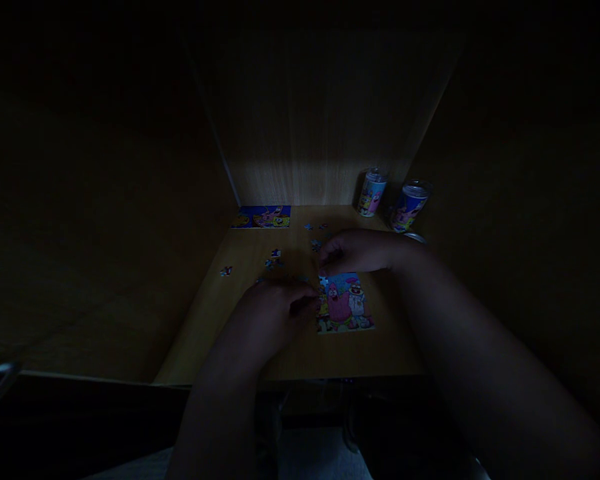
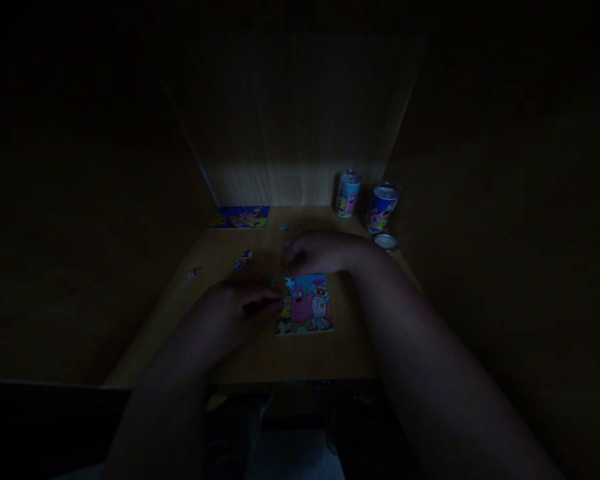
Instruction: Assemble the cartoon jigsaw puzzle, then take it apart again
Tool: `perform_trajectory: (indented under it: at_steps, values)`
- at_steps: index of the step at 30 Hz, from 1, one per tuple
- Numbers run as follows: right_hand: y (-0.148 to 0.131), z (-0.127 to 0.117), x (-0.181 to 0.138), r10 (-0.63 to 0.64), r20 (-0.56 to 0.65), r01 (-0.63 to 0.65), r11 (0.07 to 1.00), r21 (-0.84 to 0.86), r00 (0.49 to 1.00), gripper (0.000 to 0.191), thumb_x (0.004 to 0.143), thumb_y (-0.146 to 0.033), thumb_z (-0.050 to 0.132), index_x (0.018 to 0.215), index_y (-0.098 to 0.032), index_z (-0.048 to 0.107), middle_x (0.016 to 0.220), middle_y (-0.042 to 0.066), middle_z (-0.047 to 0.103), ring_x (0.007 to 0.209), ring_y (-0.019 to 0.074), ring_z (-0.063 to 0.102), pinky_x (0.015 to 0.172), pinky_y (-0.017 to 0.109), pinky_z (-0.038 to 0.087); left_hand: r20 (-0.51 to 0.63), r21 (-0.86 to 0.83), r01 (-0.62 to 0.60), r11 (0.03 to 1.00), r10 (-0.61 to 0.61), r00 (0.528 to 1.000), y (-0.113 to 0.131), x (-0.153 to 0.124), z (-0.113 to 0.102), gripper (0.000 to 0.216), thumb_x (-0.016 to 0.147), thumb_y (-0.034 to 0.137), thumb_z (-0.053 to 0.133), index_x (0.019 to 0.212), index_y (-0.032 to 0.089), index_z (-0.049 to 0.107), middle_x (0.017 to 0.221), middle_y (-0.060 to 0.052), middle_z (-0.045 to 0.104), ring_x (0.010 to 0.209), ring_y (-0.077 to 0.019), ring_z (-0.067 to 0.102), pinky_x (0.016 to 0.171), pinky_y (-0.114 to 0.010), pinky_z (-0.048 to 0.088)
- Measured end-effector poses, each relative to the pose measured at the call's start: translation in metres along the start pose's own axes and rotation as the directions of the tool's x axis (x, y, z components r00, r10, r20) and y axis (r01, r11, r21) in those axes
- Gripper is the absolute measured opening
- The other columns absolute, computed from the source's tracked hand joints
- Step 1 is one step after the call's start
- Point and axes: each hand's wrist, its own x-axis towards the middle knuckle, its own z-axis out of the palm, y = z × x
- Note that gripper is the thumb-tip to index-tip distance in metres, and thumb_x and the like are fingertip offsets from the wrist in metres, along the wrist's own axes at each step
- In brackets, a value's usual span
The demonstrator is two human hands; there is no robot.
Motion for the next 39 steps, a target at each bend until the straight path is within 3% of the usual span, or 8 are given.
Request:
perform_trajectory:
  at_steps: [12,15,19,22,29,39]
  values:
    - [0.006,0.001,0.003,0.042,-0.003,-0.042,0.999,-0.013,0.999,0.023,0.087,-0.043,0.083,0.100,-0.025,0.085,0.100,0.001,0.086,0.092,0.0221,0.076,0.078,0.029,0.053,0.001,-0.032,-0.016,0.999,0.016,1.000,-0.001,0.000,0.001,0.017,0.104,0.024,0.072,0.109,0.031,0.087,0.104,0.001,0.089,0.090,-0.0218,0.083,0.080,-0.033,0.058]
    - [0.007,0.001,0.004,0.016,-0.029,-0.017,1.000,-0.026,0.999,0.024,0.090,-0.044,0.080,0.102,-0.023,0.085,0.102,0.002,0.086,0.094,0.0231,0.076,0.080,0.031,0.053,-0.077,-0.030,-0.005,1.000,0.003,0.997,-0.001,0.000,-0.001,0.018,0.105,0.023,0.070,0.112,0.030,0.085,0.108,0.000,0.088,0.092,-0.0220,0.082,0.083,-0.033,0.059]
    - [0.009,0.001,0.004,0.025,-0.006,-0.024,1.000,0.008,1.000,0.029,0.087,-0.047,0.084,0.101,-0.022,0.084,0.100,0.002,0.085,0.095,0.0240,0.076,0.083,0.032,0.055,-0.233,0.085,0.131,0.988,-0.108,0.966,-0.001,0.002,-0.007,0.019,0.109,0.027,0.065,0.113,0.026,0.084,0.115,-0.004,0.087,0.100,-0.0270,0.082,0.089,-0.038,0.059]
    - [0.010,0.001,0.004,0.036,0.032,-0.037,0.999,0.031,0.999,0.032,0.083,-0.048,0.088,0.101,-0.022,0.083,0.099,0.002,0.085,0.094,0.0237,0.077,0.081,0.032,0.055,-0.253,0.138,0.181,0.974,-0.142,0.957,-0.001,0.004,-0.011,0.018,0.109,0.026,0.065,0.113,0.024,0.082,0.118,-0.006,0.086,0.106,-0.0296,0.081,0.094,-0.040,0.059]
    - [0.008,0.001,0.004,0.052,0.014,-0.052,0.998,0.028,0.999,0.030,0.080,-0.042,0.091,0.101,-0.023,0.084,0.099,0.001,0.085,0.093,0.0221,0.076,0.080,0.030,0.054,-0.259,0.186,0.095,0.978,-0.044,0.965,-0.005,0.007,-0.006,0.015,0.108,0.020,0.067,0.107,0.021,0.081,0.119,-0.010,0.081,0.111,-0.0296,0.076,0.101,-0.042,0.059]
    - [0.009,0.002,0.006,0.037,0.046,-0.039,0.997,0.065,0.998,0.029,0.081,-0.039,0.090,0.102,-0.022,0.081,0.095,0.000,0.082,0.089,0.0199,0.073,0.078,0.029,0.052,-0.217,0.189,0.040,0.981,0.002,0.976,-0.004,0.011,0.007,0.013,0.104,0.013,0.073,0.110,0.019,0.083,0.116,-0.011,0.079,0.113,-0.0333,0.073,0.103,-0.050,0.059]
